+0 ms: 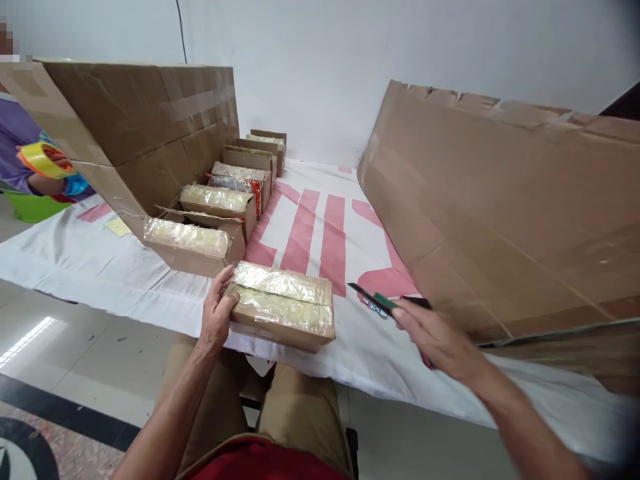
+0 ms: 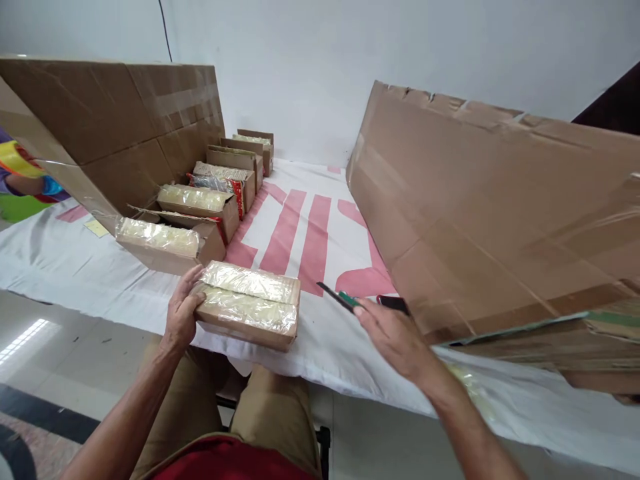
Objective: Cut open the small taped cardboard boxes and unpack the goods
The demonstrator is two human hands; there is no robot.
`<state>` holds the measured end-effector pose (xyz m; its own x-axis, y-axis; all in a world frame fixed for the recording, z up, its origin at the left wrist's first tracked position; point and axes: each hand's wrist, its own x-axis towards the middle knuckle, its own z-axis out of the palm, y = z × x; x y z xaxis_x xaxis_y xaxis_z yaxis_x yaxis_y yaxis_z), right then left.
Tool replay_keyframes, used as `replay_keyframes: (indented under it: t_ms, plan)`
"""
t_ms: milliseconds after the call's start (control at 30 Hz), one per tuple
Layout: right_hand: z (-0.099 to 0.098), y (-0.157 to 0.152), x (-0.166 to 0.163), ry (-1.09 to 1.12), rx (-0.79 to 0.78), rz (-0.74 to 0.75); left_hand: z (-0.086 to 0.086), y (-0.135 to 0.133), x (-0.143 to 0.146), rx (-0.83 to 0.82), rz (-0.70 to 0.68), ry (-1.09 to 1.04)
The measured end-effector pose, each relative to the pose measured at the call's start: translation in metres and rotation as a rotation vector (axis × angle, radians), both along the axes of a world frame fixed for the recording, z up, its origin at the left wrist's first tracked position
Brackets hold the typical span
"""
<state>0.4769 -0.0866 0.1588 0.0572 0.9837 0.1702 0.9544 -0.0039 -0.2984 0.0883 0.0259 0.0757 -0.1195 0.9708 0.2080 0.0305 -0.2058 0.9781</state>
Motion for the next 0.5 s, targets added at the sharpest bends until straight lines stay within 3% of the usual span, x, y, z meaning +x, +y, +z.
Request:
replay_keyframes:
  t_ms: [133,233,333,500]
  plan:
    - [-0.078,-0.007,-0.035,-0.128,-0.020,0.007,0.005,-0.018,-0.006,-0.024,0.062,0.051]
    - [-0.112,-0.004,-0.050,-0.271,-0.023,-0.010,0.009,-0.031,-0.015,-0.058,0.038,0.151]
    - [-0.113,0.001,-0.051,-0.221,0.060,0.004,0.013,-0.038,-0.021,-0.090,-0.010,0.180]
    - [-0.070,0.017,-0.056,0.121,0.247,0.133,0.019,-0.040,-0.019,-0.017,0.040,0.197]
